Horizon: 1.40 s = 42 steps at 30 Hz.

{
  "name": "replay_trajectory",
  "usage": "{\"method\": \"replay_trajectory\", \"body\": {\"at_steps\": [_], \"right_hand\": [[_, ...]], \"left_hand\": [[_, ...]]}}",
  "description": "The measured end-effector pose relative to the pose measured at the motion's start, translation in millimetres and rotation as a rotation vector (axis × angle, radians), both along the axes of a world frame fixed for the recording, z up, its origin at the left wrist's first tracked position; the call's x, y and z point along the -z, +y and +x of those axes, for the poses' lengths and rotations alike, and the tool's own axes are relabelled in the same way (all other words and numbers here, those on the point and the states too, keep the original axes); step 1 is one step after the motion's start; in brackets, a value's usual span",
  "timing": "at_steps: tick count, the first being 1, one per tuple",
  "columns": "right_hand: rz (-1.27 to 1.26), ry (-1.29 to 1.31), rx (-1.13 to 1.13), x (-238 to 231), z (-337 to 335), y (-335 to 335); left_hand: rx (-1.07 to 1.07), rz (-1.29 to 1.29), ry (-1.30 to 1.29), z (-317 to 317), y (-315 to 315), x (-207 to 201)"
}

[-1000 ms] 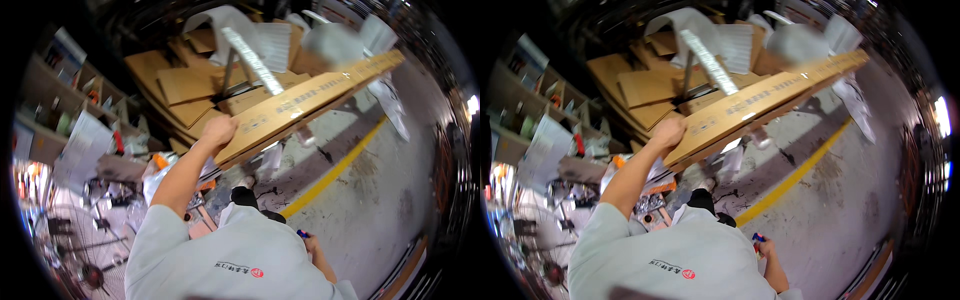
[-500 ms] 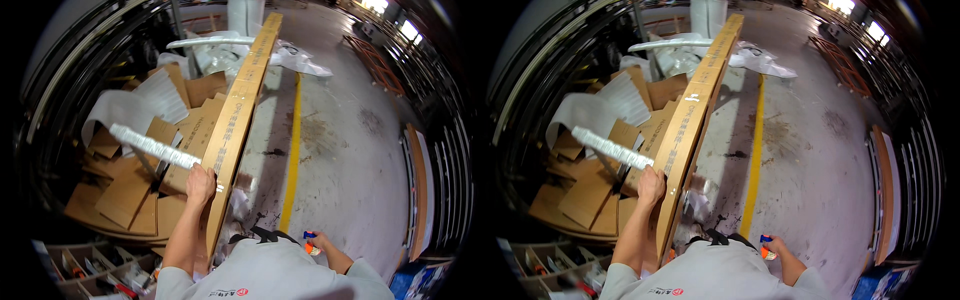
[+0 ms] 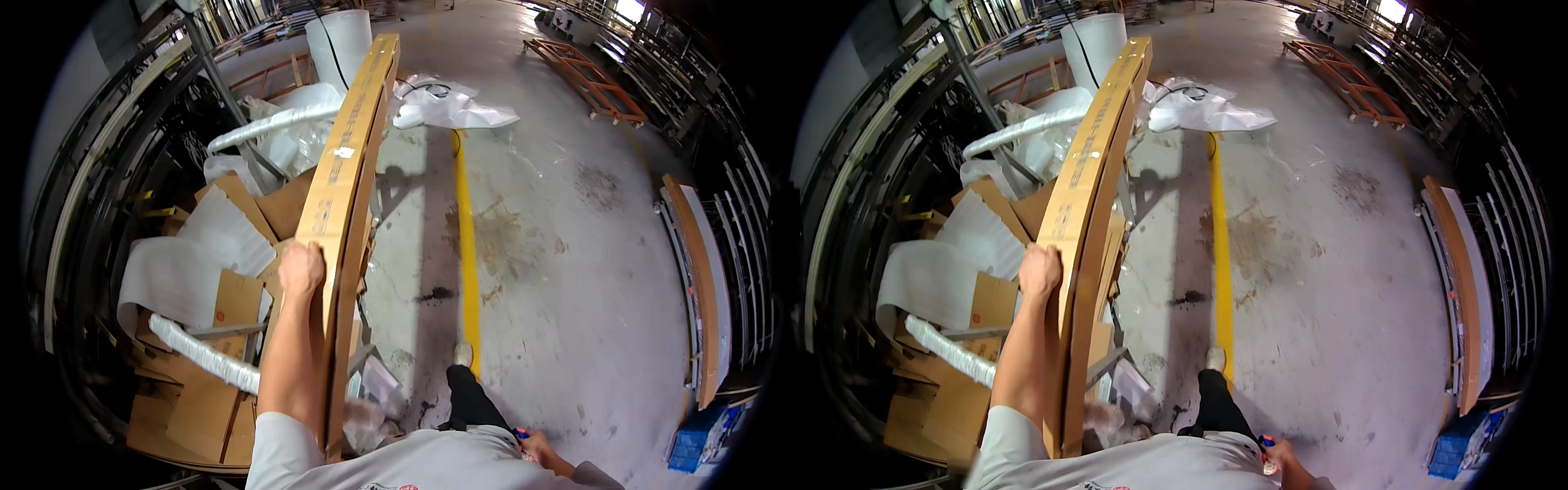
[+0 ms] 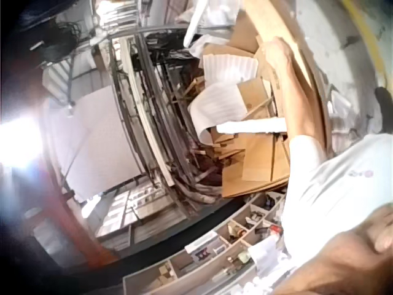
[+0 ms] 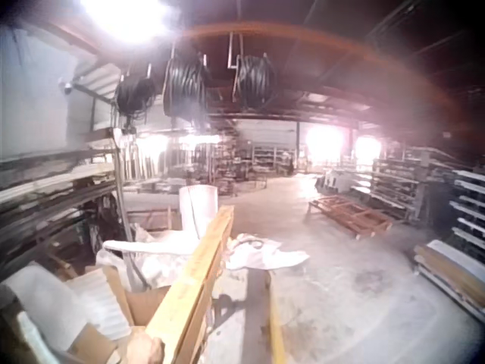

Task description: The person seals a long cardboard box using a tape dispenser, applying tape along the top seams and the ends.

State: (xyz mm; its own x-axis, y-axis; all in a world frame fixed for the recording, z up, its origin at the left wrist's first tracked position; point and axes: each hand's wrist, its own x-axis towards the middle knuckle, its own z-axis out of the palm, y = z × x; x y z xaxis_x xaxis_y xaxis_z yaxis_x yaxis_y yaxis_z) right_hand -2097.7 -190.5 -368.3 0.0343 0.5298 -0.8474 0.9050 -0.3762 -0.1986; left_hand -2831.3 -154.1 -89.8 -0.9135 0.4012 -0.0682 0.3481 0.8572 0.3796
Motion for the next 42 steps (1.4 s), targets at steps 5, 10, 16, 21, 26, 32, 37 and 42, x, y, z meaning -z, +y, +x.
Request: {"method": "replay_trajectory", "body": {"at_steps": [5,10,16,21,26,32,37,42], "right_hand": [[-0.012,0.120,0.060,43.1,4.6,140.2],[0.271,0.216,-0.200,0.2,-93.1,339.3],[0.305,0.130,-0.349,6.7,-232.7,511.8],[0.318,0.172,-0.566,-13.9,-357.0,618.4],[0.275,0.227,-0.390,-40.8,-408.8,703.3],[0.228,0.122,-0.156,-73.8,-423.6,773.0],[0.135,-0.004,0.028,-51.0,-416.4,813.1],[0.005,-0.087,-0.091,-37.1,-474.7,897.7]], "left_hand": [[0.114,-0.043,0.249,-31.9,-15.3,73.8],[-0.049,0.016,0.214,-28.3,-0.8,42.1],[-0.243,-0.080,0.124,-76.5,69.9,60.4],[-0.108,0.008,0.245,-156.5,240.6,66.2],[-0.089,0.015,0.198,-239.5,363.2,48.8],[-0.007,0.019,0.244,-344.6,544.5,56.4],[0.043,0.046,0.263,-417.1,671.6,50.6],[0.061,0.033,0.292,-498.9,784.8,44.2]]}}
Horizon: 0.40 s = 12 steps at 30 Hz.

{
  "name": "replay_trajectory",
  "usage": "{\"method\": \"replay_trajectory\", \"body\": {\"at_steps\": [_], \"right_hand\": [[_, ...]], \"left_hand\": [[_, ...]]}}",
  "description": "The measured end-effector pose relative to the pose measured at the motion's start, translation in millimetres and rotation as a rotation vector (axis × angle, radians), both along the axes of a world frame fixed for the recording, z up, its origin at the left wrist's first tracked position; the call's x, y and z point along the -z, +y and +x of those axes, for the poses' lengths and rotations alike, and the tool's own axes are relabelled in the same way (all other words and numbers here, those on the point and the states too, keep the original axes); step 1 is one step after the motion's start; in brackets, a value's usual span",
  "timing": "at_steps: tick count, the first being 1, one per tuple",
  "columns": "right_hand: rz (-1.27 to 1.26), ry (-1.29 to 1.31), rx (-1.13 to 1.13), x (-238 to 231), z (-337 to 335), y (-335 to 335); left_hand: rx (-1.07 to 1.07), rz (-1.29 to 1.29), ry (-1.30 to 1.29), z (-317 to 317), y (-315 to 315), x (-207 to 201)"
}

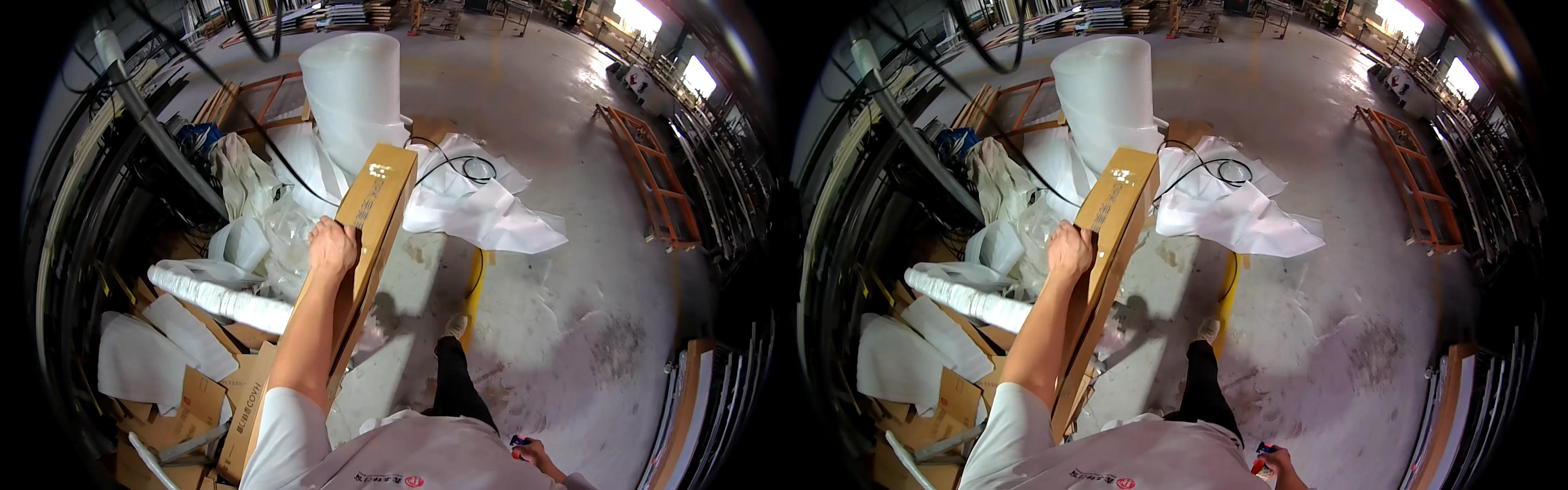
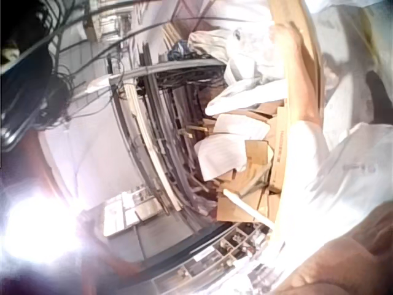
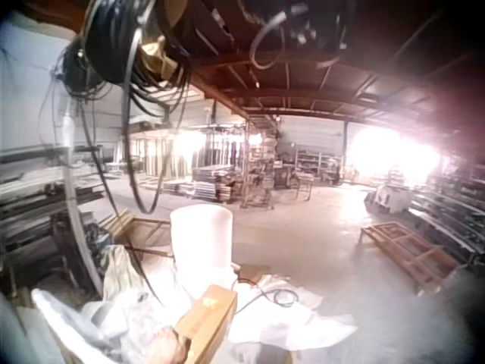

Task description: The person seals a long cardboard box using a tape dispenser, applying tape along the top seams and the ends.

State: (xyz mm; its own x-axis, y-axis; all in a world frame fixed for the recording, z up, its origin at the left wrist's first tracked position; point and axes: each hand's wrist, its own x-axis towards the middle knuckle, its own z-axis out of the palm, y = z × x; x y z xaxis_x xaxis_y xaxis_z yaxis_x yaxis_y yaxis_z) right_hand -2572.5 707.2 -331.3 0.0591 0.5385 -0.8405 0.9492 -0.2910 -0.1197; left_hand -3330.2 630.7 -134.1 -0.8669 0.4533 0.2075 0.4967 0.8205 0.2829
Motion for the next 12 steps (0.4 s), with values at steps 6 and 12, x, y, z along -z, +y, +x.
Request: {"method": "replay_trajectory", "body": {"at_steps": [6,12], "right_hand": [[0.065,0.351,-0.023,43.6,-98.3,181.5],[0.175,0.493,-0.589,11.8,-380.3,403.1]], "left_hand": [[-0.119,-0.028,-0.300,-23.9,69.7,-13.1],[0.022,0.177,-0.135,-47.1,31.3,12.6]]}}
